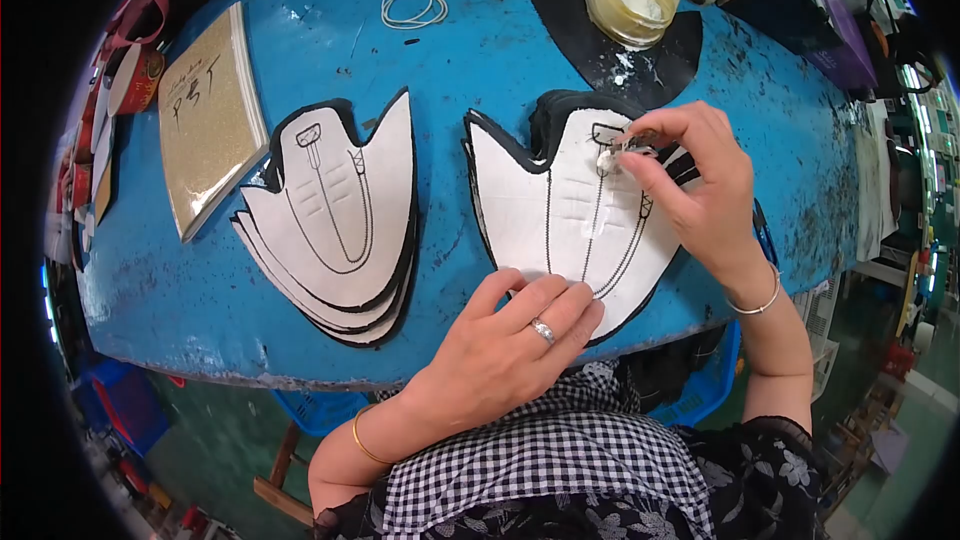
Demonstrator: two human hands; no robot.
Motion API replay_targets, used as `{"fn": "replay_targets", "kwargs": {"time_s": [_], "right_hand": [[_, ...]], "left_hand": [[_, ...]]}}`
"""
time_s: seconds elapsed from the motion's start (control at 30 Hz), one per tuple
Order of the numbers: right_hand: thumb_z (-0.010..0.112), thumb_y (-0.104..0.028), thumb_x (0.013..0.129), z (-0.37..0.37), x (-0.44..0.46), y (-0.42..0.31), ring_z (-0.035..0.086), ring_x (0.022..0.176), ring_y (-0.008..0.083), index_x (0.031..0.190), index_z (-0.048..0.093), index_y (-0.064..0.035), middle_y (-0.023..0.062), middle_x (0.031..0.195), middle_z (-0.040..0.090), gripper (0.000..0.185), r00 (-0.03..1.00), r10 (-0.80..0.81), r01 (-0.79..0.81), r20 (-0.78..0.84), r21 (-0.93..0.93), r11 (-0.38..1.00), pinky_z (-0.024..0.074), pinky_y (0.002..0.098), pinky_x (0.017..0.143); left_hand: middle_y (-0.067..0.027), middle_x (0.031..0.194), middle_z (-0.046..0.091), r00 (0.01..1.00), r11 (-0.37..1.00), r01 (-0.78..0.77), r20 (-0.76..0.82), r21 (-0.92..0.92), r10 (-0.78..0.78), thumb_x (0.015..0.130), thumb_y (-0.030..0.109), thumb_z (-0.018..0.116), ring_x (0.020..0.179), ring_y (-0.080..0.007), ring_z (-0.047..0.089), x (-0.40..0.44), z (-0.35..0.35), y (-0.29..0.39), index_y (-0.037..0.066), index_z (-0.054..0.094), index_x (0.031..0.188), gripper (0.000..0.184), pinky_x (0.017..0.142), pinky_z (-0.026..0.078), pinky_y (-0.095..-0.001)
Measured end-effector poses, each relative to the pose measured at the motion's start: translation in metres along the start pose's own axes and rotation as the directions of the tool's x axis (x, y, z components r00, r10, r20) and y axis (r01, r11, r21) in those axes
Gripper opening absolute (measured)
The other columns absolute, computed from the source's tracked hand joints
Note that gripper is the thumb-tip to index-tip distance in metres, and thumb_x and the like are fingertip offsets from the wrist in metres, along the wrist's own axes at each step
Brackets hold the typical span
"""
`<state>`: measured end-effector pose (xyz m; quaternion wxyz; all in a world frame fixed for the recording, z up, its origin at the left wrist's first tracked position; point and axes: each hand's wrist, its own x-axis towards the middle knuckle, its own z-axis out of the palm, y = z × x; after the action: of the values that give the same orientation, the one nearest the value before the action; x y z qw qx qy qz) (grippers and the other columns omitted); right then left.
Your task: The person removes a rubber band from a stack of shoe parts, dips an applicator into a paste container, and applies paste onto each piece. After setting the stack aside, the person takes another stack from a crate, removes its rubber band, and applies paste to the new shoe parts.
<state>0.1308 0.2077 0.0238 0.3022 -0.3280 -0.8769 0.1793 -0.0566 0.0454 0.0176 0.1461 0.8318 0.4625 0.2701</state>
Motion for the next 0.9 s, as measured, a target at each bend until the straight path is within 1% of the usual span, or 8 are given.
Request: {"fn": "replay_targets", "kwargs": {"time_s": [0.2, 0.33, 0.43, 0.53, 0.67, 0.77, 0.87, 0.9], "right_hand": [[0.082, -0.015, 0.073, -0.012, -0.01, -0.02, 0.057, 0.073, 0.0183, 0.092, 0.069, -0.0105, 0.0007, 0.078, 0.062, 0.024, 0.981, -0.124, 0.124, 0.15, 0.008, 0.992, 0.0414, 0.0333, 0.075], [0.076, -0.005, 0.08, -0.025, -0.018, -0.026, 0.062, 0.085, 0.0133, 0.096, 0.067, -0.0055, 0.0047, 0.092, 0.069, 0.018, 0.974, 0.206, -0.222, 0.091, 0.249, 0.943, 0.0479, 0.0277, 0.082], [0.071, -0.002, 0.086, -0.025, -0.018, -0.016, 0.063, 0.09, 0.0114, 0.103, 0.063, -0.0022, 0.0068, 0.099, 0.07, 0.019, 0.905, 0.423, -0.302, -0.041, 0.638, 0.708, 0.049, 0.0261, 0.085], [0.068, -0.003, 0.089, -0.024, -0.023, -0.006, 0.062, 0.091, 0.0101, 0.107, 0.061, -0.0019, 0.0061, 0.1, 0.07, 0.019, 0.926, 0.378, -0.297, -0.009, 0.6, 0.743, 0.0482, 0.0257, 0.083], [0.074, -0.007, 0.085, -0.02, -0.026, -0.013, 0.061, 0.088, 0.01, 0.102, 0.065, -0.0045, 0.003, 0.096, 0.07, 0.02, 0.926, 0.37, -0.358, 0.081, 0.503, 0.787, 0.0465, 0.0248, 0.08], [0.077, -0.011, 0.08, -0.017, -0.025, -0.017, 0.059, 0.082, 0.0117, 0.097, 0.068, -0.0068, 0.0009, 0.091, 0.069, 0.02, 0.943, 0.313, -0.332, 0.113, 0.348, 0.877, 0.045, 0.0258, 0.076], [0.079, -0.014, 0.077, -0.013, -0.025, -0.019, 0.058, 0.078, 0.0151, 0.095, 0.07, -0.0082, 0.0009, 0.086, 0.066, 0.021, 0.962, 0.232, -0.264, 0.144, 0.282, 0.922, 0.0436, 0.0291, 0.074], [0.079, -0.014, 0.077, -0.013, -0.023, -0.021, 0.058, 0.078, 0.0153, 0.095, 0.069, -0.0084, 0.001, 0.085, 0.066, 0.021, 0.969, 0.19, -0.226, 0.159, 0.253, 0.941, 0.0435, 0.0299, 0.075]], "left_hand": [[-0.0071, 0.105, 0.063, 0.996, 1.0, -0.019, -0.091, 0.022, 0.021, 0.072, 0.011, 0.068, 0.094, -0.0224, 0.063, 0.006, 0.001, 0.002, 0.003, 0.068, 0.108, 0.037, 0.079, 0.05, -0.0341], [-0.0049, 0.095, 0.061, 0.994, 1.0, -0.02, -0.104, 0.018, 0.022, 0.071, 0.01, 0.067, 0.086, -0.0207, 0.062, 0.011, 0.003, -0.002, 0.005, 0.069, 0.108, 0.037, 0.071, 0.049, -0.0318], [-0.0024, 0.09, 0.057, 0.99, 0.998, -0.043, -0.129, 0.055, 0.05, 0.071, 0.011, 0.067, 0.081, -0.0169, 0.06, 0.006, -0.009, -0.004, 0.007, 0.071, 0.104, 0.033, 0.068, 0.048, -0.0297], [0.001, 0.086, 0.053, 0.963, 0.993, -0.013, -0.265, 0.114, 0.043, 0.069, 0.013, 0.07, 0.074, -0.0141, 0.057, -0.016, -0.041, -0.009, 0.012, 0.075, 0.102, 0.033, 0.063, 0.046, -0.0295], [-0.0015, 0.09, 0.057, 0.857, 0.921, 0.335, -0.471, 0.2, -0.21, 0.055, 0.004, 0.081, 0.077, -0.022, 0.057, -0.078, -0.063, -0.036, 0.014, 0.077, 0.097, 0.044, 0.066, 0.046, -0.0349], [-0.0039, 0.093, 0.06, 0.847, 0.851, 0.498, -0.302, 0.167, -0.437, 0.057, 0.002, 0.081, 0.086, -0.025, 0.058, -0.072, -0.072, -0.049, 0.013, 0.075, 0.101, 0.046, 0.075, 0.047, -0.0359], [-0.007, 0.113, 0.065, 0.931, 0.942, 0.314, -0.157, -0.116, -0.33, 0.059, 0.011, 0.084, 0.098, -0.0262, 0.061, -0.054, -0.05, -0.031, 0.014, 0.073, 0.103, 0.045, 0.083, 0.047, -0.0373], [-0.0074, 0.12, 0.065, 0.976, 0.98, 0.175, -0.113, -0.099, -0.186, 0.063, 0.017, 0.085, 0.103, -0.0254, 0.062, -0.04, -0.044, -0.024, 0.015, 0.071, 0.106, 0.045, 0.084, 0.047, -0.0381]]}}
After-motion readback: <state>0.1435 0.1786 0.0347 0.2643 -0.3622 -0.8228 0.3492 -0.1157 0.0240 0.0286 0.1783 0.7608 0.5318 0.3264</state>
